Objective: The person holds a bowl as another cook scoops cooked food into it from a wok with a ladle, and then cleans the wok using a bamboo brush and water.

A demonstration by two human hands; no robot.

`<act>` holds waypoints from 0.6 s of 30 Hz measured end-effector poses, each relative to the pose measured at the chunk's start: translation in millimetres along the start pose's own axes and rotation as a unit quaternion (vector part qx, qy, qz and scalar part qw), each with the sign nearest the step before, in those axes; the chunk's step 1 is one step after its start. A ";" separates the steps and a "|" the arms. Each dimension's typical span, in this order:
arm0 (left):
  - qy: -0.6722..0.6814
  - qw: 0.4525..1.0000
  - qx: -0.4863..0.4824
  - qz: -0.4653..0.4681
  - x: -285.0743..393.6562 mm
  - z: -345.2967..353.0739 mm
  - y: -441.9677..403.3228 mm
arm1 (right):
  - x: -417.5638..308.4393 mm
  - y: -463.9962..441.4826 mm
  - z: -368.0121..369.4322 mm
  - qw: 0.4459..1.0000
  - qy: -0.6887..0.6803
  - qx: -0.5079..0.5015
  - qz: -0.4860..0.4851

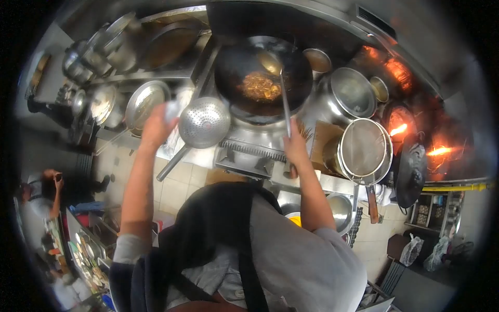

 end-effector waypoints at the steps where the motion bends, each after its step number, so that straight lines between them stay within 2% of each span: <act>1: -0.026 0.999 -0.039 0.013 24.4 16.1 -25.6 | -6.8 8.8 -5.7 1.000 -0.029 -0.003 0.001; 2: -0.053 0.995 -0.077 0.026 45.6 32.6 -50.8 | -13.7 17.6 -11.5 0.998 -0.059 -0.005 0.003; 4: -0.089 0.985 -0.116 0.092 80.8 64.1 -95.8 | -59.0 43.3 -39.7 0.951 -0.261 -0.115 0.116; 5: -0.107 0.979 -0.127 0.115 98.4 77.7 -115.3 | -60.7 46.7 -38.5 0.926 -0.347 -0.120 0.083; 9: -0.175 0.963 -0.153 0.137 159.2 104.0 -162.8 | -55.7 51.9 -40.8 0.907 -0.375 -0.158 0.104; 12: -0.189 0.963 -0.155 0.116 168.3 109.2 -187.1 | -50.9 52.4 -39.1 0.908 -0.373 -0.166 0.091; 17: -0.203 0.959 -0.151 0.130 163.8 124.8 -187.0 | -45.5 47.5 -39.3 0.891 -0.409 -0.175 0.097; 18: -0.148 0.972 -0.150 0.104 162.6 120.2 -179.9 | -45.4 46.6 -39.5 0.880 -0.427 -0.180 0.103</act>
Point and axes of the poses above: each hand's wrist, its own y-axis away from the middle knuckle, its own z-axis out of the palm, x = y × z, the point moved 2 cm from there along -y, towards the middle knuckle, and after that the axes turned 2 degrees about -x, right-handed, at the moved point
